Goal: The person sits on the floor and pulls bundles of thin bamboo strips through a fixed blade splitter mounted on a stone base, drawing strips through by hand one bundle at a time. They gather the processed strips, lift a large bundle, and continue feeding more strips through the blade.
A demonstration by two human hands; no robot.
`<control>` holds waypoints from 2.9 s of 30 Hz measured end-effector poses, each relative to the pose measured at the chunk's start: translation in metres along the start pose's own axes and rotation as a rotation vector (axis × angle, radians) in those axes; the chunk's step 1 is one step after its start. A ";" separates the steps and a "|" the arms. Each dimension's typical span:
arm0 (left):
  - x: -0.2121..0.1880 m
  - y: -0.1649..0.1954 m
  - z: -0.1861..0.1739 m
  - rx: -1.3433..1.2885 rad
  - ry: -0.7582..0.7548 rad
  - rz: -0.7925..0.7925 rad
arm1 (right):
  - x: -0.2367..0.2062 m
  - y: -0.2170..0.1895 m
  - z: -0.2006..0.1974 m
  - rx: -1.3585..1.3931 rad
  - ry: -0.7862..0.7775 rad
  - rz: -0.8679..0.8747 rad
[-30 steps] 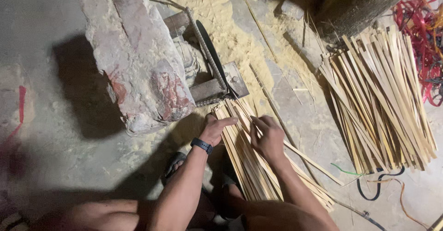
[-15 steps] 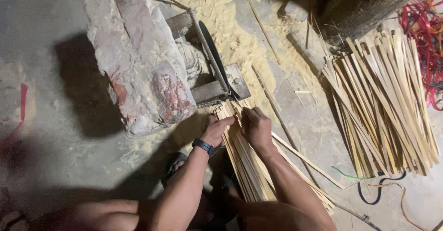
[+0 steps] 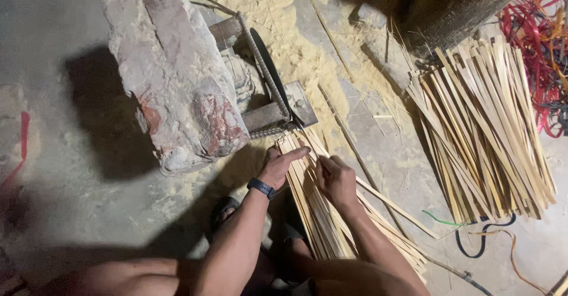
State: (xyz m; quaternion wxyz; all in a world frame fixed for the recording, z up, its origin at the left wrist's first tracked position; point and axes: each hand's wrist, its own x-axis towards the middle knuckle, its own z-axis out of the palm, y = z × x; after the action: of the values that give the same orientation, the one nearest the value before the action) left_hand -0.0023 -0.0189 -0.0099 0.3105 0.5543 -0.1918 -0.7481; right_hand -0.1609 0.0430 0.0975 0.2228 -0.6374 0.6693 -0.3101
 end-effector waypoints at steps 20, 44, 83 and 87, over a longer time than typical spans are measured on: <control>0.002 -0.005 -0.007 -0.136 -0.300 0.162 | -0.008 0.000 0.002 -0.036 0.032 -0.051; 0.013 -0.008 -0.011 -0.028 -0.057 0.032 | 0.034 0.000 0.016 -0.035 -0.019 -0.087; 0.023 -0.022 -0.024 -0.031 0.013 -0.095 | 0.046 -0.003 0.032 -0.064 0.102 -0.161; 0.014 -0.010 -0.013 -0.045 -0.024 -0.059 | 0.028 -0.005 0.001 -0.131 0.081 -0.167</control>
State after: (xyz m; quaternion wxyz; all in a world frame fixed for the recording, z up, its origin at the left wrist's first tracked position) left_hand 0.0053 -0.0206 -0.0304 0.2983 0.5437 -0.1621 -0.7675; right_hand -0.1585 0.0153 0.1030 0.1268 -0.6909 0.6412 -0.3089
